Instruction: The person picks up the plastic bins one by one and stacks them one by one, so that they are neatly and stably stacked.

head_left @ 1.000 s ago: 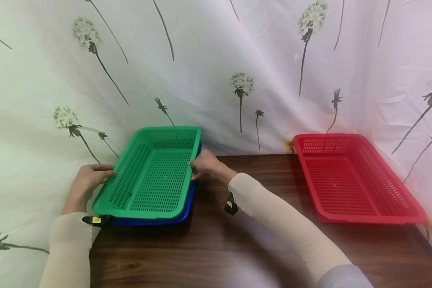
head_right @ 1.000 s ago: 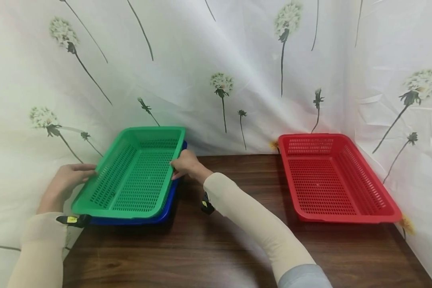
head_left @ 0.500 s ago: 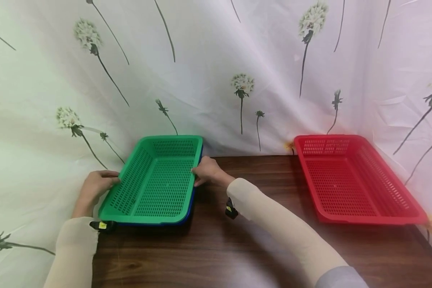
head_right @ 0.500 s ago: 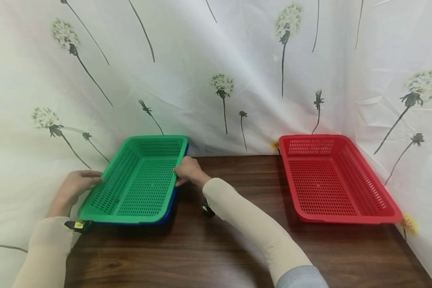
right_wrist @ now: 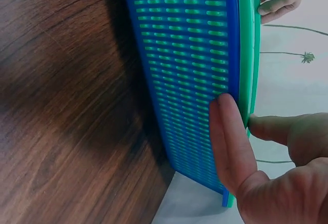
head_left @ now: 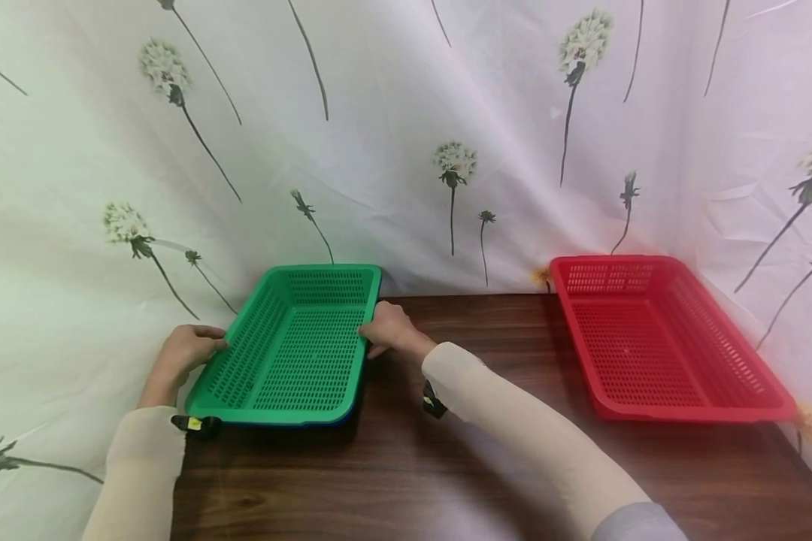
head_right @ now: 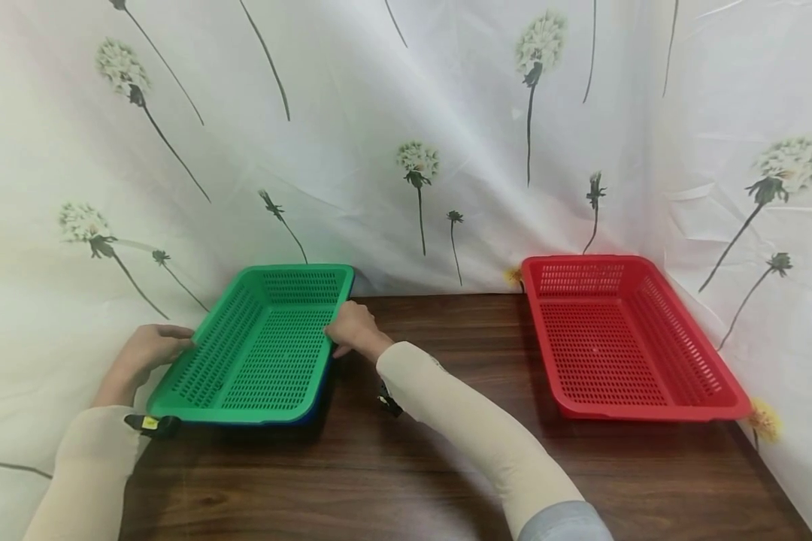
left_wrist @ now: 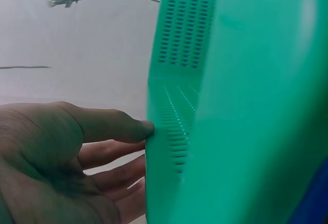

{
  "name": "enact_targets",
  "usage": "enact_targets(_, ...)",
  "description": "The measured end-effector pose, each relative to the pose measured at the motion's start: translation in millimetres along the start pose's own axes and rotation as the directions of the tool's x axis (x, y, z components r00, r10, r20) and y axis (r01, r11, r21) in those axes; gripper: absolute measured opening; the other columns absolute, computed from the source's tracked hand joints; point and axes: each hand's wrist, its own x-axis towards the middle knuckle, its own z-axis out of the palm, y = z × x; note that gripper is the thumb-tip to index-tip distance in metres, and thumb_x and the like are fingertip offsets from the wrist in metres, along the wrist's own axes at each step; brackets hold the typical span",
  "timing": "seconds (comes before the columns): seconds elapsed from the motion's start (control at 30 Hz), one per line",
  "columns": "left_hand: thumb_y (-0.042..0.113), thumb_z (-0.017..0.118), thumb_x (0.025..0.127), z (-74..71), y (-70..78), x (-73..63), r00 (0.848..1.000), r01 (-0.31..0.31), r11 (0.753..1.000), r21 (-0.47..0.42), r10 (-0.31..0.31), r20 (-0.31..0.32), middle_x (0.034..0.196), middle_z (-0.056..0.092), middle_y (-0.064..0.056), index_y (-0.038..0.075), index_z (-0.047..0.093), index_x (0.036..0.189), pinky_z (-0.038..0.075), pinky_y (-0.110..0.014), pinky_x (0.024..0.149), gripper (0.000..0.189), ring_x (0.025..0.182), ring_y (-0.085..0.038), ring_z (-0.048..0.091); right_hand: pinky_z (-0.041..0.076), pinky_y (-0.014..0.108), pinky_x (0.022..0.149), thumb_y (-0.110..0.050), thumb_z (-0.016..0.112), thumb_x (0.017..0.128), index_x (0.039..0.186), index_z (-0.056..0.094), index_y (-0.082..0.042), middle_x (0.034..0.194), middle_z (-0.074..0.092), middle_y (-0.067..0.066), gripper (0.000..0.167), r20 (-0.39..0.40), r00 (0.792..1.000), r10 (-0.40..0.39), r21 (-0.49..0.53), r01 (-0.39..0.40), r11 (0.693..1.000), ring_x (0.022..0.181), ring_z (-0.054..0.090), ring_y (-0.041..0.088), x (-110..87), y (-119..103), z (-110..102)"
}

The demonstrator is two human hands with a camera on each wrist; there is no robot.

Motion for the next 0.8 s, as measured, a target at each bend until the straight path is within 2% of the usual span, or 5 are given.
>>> enact_targets(0.23,0.016,0.056,0.107,2.5,0.8,-1.1,1.0,-0.03,1.0,0.009,0.03,0.007,0.155,0.041,-0.043,-0.018,0.05,0.147,0.058,-0.055,0.1,0.053,0.132,-0.054,0.054,0.067,0.033,0.063,-0.005,0.06,0.105,0.107,0.07,0.006,0.086,0.075,0.018,0.014,0.006,1.0,-0.008,0.003,0.008,1.0,0.075,0.08,0.031,-4.0,3.4,-2.1)
enact_targets(0.33,0.016,0.055,0.108,5.4,2.7,-2.2,0.998,-0.065,0.998,-0.008,0.065,0.018,0.156,0.04,-0.043,-0.018,0.049,0.148,0.059,-0.055,0.101,0.053,0.133,-0.055,0.053,0.067,0.035,0.062,-0.002,0.057,0.105,0.124,0.061,0.012,0.092,0.072,0.021,0.024,0.012,1.0,-0.023,0.046,0.022,0.999,0.076,0.079,0.034,-7.5,7.2,-6.6)
enact_targets(0.47,0.016,0.055,0.108,10.6,6.2,-4.2,0.994,-0.101,0.994,-0.027,0.102,0.025,0.156,0.041,-0.043,-0.018,0.049,0.148,0.06,-0.055,0.101,0.053,0.133,-0.056,0.054,0.066,0.035,0.061,-0.002,0.054,0.105,0.152,0.033,0.015,0.099,0.067,0.023,0.054,0.014,0.999,-0.03,0.054,0.029,0.998,0.074,0.078,0.035,-11.2,11.8,-12.2)
enact_targets(0.53,0.016,0.057,0.108,13.7,7.8,-4.5,0.994,-0.105,0.994,-0.036,0.106,0.018,0.154,0.043,-0.044,-0.019,0.05,0.147,0.061,-0.053,0.099,0.053,0.131,-0.056,0.056,0.067,0.035,0.061,-0.003,0.053,0.106,0.159,0.022,0.015,0.101,0.065,0.023,0.064,0.019,0.999,-0.029,0.055,0.028,0.998,0.072,0.077,0.034,-12.8,14.1,-15.1)
enact_targets(0.8,0.017,0.061,0.105,25.7,22.7,-9.0,0.996,-0.088,0.995,-0.041,0.089,0.006,0.155,0.044,-0.042,-0.015,0.057,0.143,0.062,-0.048,0.093,0.05,0.126,-0.054,0.061,0.068,0.041,0.064,-0.004,0.053,0.106,0.152,0.034,0.008,0.112,0.066,0.028,0.051,0.049,0.997,-0.054,0.086,0.049,0.995,0.078,0.078,0.033,-19.3,23.8,-30.5)
